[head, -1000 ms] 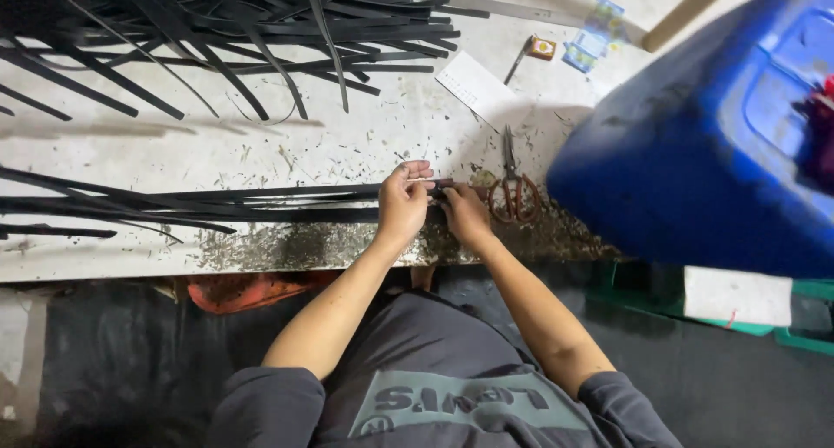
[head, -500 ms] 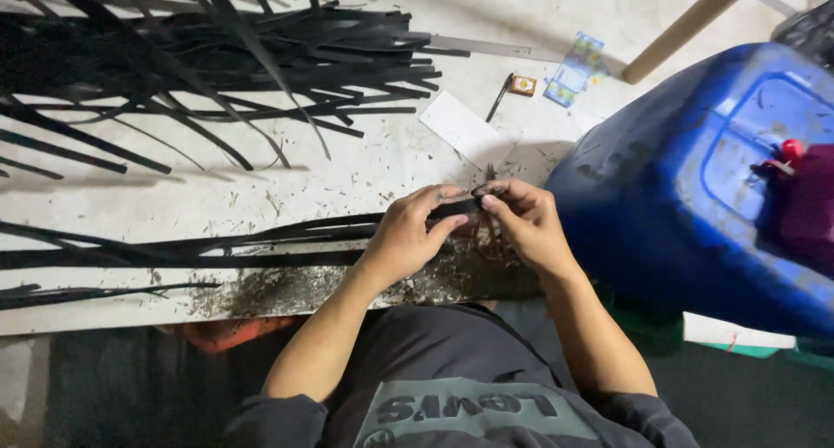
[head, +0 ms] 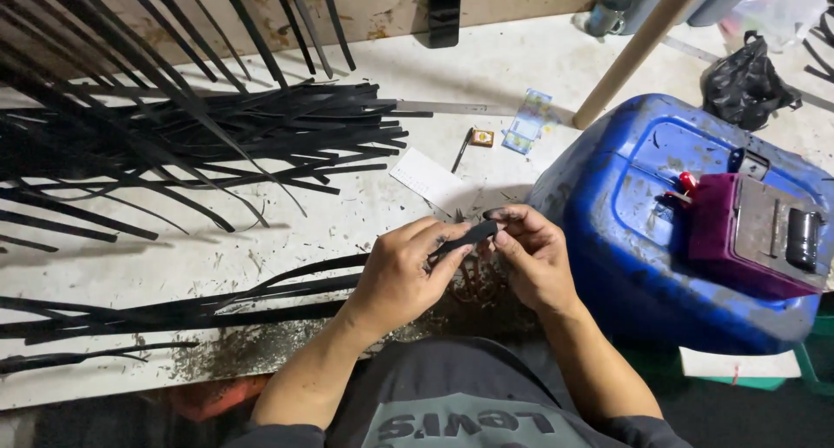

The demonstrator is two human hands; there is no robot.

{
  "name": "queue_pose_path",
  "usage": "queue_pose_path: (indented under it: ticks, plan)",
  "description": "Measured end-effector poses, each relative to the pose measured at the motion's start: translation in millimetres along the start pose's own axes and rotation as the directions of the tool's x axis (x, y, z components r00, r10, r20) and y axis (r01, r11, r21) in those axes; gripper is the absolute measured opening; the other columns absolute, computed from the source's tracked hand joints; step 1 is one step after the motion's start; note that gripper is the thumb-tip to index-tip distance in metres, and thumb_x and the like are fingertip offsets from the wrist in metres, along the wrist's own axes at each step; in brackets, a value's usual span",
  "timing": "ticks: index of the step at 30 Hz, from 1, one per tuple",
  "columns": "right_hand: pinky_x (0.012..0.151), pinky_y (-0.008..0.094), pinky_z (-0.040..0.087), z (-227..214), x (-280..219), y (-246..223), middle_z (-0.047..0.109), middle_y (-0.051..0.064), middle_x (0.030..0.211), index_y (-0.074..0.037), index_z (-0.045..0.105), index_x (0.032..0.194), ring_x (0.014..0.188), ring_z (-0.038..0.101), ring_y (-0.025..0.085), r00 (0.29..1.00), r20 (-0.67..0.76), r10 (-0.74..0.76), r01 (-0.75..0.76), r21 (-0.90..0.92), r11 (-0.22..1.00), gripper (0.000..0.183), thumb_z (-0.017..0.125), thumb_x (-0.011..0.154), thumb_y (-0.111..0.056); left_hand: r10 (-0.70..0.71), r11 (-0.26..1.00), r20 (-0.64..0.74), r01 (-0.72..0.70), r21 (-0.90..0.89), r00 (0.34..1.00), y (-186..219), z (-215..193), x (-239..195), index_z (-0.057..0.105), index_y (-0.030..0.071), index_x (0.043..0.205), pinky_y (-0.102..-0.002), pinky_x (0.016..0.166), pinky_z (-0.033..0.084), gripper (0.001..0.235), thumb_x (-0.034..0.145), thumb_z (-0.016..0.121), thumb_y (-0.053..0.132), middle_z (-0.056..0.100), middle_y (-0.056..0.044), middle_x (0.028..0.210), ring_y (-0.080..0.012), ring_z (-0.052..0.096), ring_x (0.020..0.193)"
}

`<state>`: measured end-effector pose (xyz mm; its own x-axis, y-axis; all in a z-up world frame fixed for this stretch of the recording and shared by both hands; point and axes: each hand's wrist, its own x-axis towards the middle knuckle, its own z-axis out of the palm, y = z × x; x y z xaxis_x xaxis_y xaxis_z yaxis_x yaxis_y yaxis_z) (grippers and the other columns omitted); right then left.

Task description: Sanding the edges of thin leather strips using a small piece of sandpaper at a finishing station.

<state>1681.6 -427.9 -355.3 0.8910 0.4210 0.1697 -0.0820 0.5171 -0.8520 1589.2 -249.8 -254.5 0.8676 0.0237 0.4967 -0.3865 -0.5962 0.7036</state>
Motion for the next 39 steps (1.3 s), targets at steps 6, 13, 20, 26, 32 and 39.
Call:
queue_pose_path:
  ticks: [6, 13, 20, 26, 32, 39]
  plan:
    - [0.049, 0.028, 0.057, 5, 3, 7, 0.069, 0.019, 0.077, 0.012, 0.063, 0.11, 0.06, 0.072, 0.024, 0.998, -0.039, -0.051, 0.051, -0.016, 0.999, 0.02, 0.068, 0.092, 0.006, 0.012, 1.0, -0.018, -0.013, -0.02, 1.0, 5, -9, -2, 0.073, 0.0, 0.109, -0.036, 0.056, 0.062, 0.021, 0.087, 0.076, 0.001, 0.075, -0.017, 0.086, -0.0324, 0.076, 0.074]
    - [0.05, 0.031, 0.059, 12, 1, 20, 0.068, 0.02, 0.08, 0.011, 0.062, 0.112, 0.06, 0.073, 0.027, 0.995, -0.072, -0.067, 0.075, 0.101, 0.992, 0.022, 0.068, 0.092, 0.005, -0.029, 0.997, -0.064, 0.024, -0.077, 0.998, 5, -25, -5, 0.074, 0.002, 0.107, -0.034, 0.056, 0.061, 0.02, 0.087, 0.077, 0.003, 0.076, -0.015, 0.086, -0.0313, 0.076, 0.075]
    - [0.058, 0.035, 0.063, 43, 1, 9, 0.069, 0.023, 0.082, 0.014, 0.06, 0.115, 0.066, 0.074, 0.027, 0.985, -0.086, -0.149, 0.159, 0.124, 0.979, 0.026, 0.068, 0.093, 0.002, 0.009, 0.99, -0.061, -0.018, -0.143, 0.998, 0, -34, -2, 0.075, 0.0, 0.105, -0.038, 0.063, 0.061, 0.015, 0.09, 0.073, 0.002, 0.075, -0.016, 0.085, -0.0349, 0.077, 0.08]
    - [0.059, 0.034, 0.061, 40, 2, 14, 0.066, 0.022, 0.081, 0.009, 0.06, 0.106, 0.067, 0.069, 0.024, 0.982, -0.119, -0.146, 0.16, 0.116, 0.98, 0.017, 0.068, 0.095, 0.001, -0.052, 0.973, -0.001, 0.051, -0.226, 0.999, 6, -37, 6, 0.077, 0.0, 0.101, -0.038, 0.068, 0.061, 0.011, 0.092, 0.071, 0.004, 0.076, -0.017, 0.082, -0.0356, 0.078, 0.081]
    - [0.058, 0.032, 0.059, 44, 8, 14, 0.059, 0.018, 0.077, 0.004, 0.058, 0.102, 0.064, 0.064, 0.023, 0.987, -0.138, -0.087, 0.111, 0.172, 0.979, 0.009, 0.064, 0.1, -0.002, -0.118, 0.937, 0.075, 0.136, -0.322, 0.99, -5, -32, 5, 0.078, 0.0, 0.101, -0.039, 0.07, 0.061, 0.012, 0.094, 0.068, 0.002, 0.077, -0.019, 0.083, -0.0353, 0.078, 0.085]
    - [0.057, 0.03, 0.06, 47, 15, 16, 0.058, 0.014, 0.074, 0.001, 0.058, 0.101, 0.065, 0.068, 0.022, 0.984, -0.176, 0.028, 0.014, 0.238, 0.971, 0.01, 0.064, 0.101, -0.007, -0.199, 0.895, 0.138, 0.237, -0.379, 0.97, -12, -28, 7, 0.078, -0.001, 0.104, -0.034, 0.066, 0.06, 0.016, 0.096, 0.065, 0.003, 0.077, -0.017, 0.079, -0.0175, 0.073, 0.079]
